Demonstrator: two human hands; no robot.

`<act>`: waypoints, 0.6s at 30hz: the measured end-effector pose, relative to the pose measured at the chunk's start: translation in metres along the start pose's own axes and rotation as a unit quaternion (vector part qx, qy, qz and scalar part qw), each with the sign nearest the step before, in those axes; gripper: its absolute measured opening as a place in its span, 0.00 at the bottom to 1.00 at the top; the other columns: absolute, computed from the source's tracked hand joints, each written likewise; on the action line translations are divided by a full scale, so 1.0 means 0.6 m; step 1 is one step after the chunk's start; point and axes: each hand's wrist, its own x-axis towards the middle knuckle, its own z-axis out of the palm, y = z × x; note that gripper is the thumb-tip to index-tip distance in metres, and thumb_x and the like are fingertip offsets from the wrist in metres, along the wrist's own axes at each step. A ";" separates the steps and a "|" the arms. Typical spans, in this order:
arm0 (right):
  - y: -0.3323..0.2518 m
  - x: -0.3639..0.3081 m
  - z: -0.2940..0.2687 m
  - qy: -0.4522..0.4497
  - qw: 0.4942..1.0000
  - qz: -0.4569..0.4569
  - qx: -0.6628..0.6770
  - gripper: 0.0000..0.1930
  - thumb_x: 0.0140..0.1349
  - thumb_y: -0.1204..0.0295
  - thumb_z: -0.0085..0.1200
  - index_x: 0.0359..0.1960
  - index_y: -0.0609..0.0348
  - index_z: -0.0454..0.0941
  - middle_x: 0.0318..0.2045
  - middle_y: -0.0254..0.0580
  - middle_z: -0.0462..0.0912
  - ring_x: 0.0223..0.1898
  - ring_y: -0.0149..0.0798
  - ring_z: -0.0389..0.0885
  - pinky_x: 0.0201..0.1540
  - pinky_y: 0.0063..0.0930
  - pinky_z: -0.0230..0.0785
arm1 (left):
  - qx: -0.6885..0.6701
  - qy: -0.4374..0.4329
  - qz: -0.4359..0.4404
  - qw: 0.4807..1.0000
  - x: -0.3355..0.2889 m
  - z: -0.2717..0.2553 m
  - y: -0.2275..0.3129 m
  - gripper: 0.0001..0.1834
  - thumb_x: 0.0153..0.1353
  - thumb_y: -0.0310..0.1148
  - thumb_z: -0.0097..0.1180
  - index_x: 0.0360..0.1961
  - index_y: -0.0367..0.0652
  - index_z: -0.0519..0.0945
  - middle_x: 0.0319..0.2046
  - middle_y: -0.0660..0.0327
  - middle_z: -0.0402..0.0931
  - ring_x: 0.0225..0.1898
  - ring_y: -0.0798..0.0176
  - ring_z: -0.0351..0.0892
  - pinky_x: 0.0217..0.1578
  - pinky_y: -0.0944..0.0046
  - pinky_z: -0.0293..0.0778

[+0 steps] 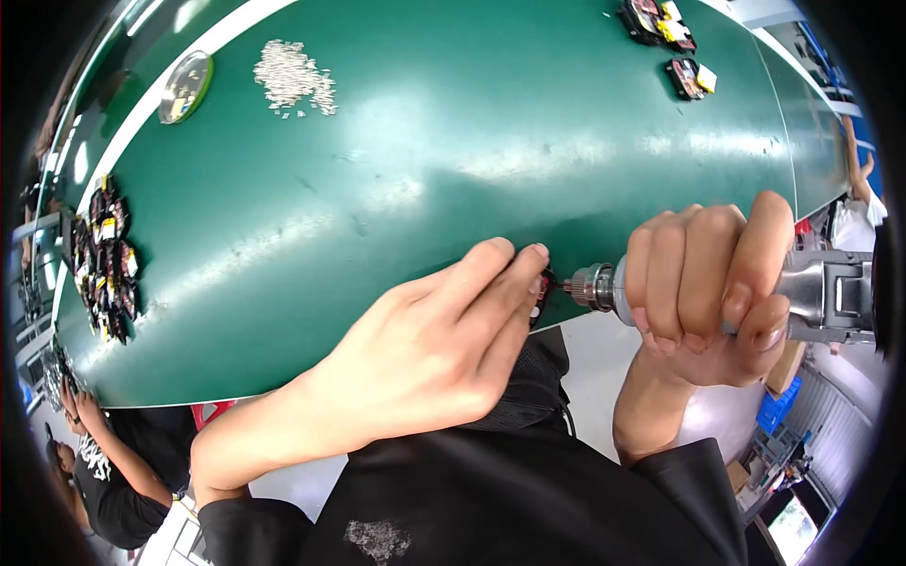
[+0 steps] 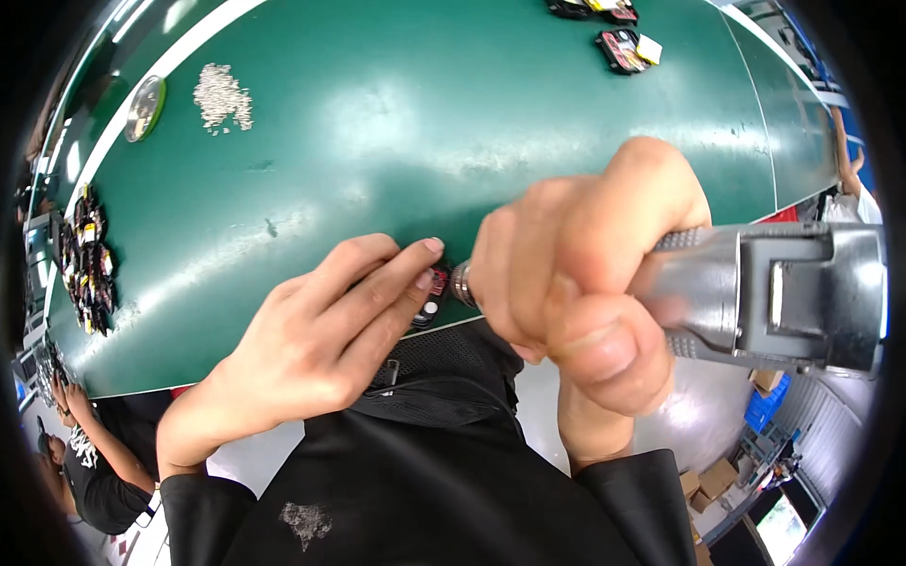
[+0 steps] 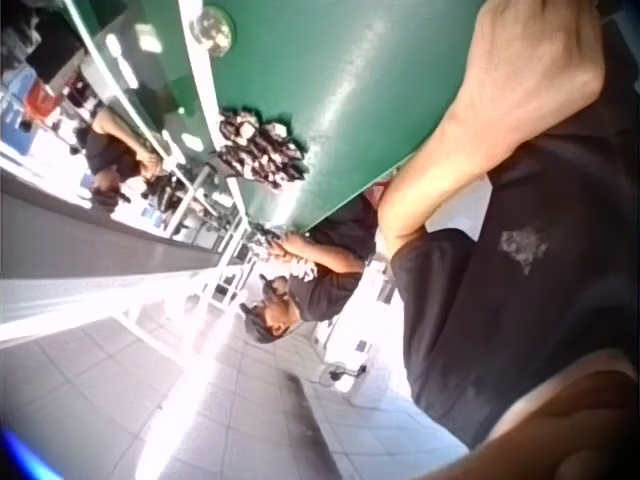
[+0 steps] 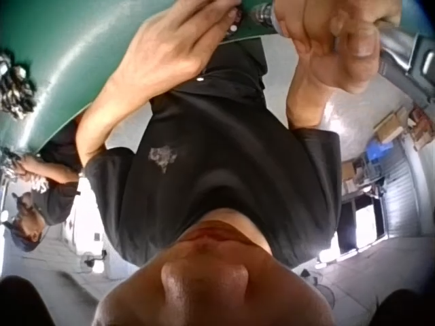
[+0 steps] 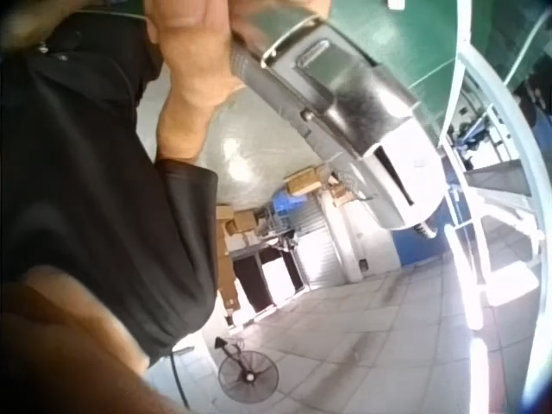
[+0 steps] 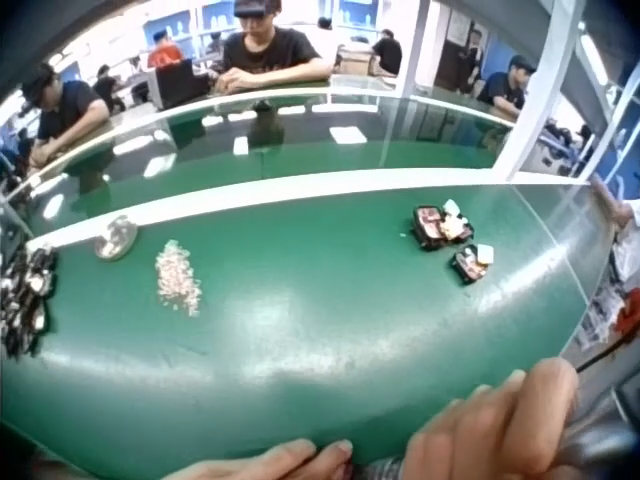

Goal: Using an electric screwdriver to fasten screws into small electronic circuit board modules on a factory assembly line.

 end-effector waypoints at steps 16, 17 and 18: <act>0.010 -0.017 -0.010 0.049 0.924 -0.155 0.346 0.14 0.56 0.81 0.59 0.20 0.58 0.66 0.06 0.37 0.69 0.06 0.27 0.69 0.13 0.21 0.69 | 0.181 0.147 -0.322 0.918 -0.181 -0.176 -0.048 0.27 0.42 0.16 0.64 0.48 0.38 0.78 0.46 0.52 0.79 0.45 0.52 0.79 0.46 0.59 0.74; 0.030 -0.022 -0.015 0.085 0.922 -0.139 0.352 0.13 0.59 0.80 0.58 0.22 0.58 0.65 0.06 0.35 0.67 0.05 0.27 0.66 0.12 0.21 0.67 | 0.240 0.191 -0.372 0.876 -0.234 -0.208 -0.068 0.24 0.47 0.17 0.62 0.49 0.39 0.77 0.48 0.52 0.78 0.45 0.52 0.78 0.47 0.57 0.73; 0.032 -0.032 -0.020 0.127 0.923 -0.128 0.340 0.12 0.61 0.78 0.56 0.24 0.57 0.64 0.06 0.34 0.66 0.04 0.27 0.64 0.11 0.20 0.65 | 0.241 0.253 -0.452 0.821 -0.279 -0.231 -0.100 0.21 0.50 0.18 0.62 0.48 0.38 0.78 0.46 0.51 0.79 0.45 0.55 0.79 0.46 0.59 0.73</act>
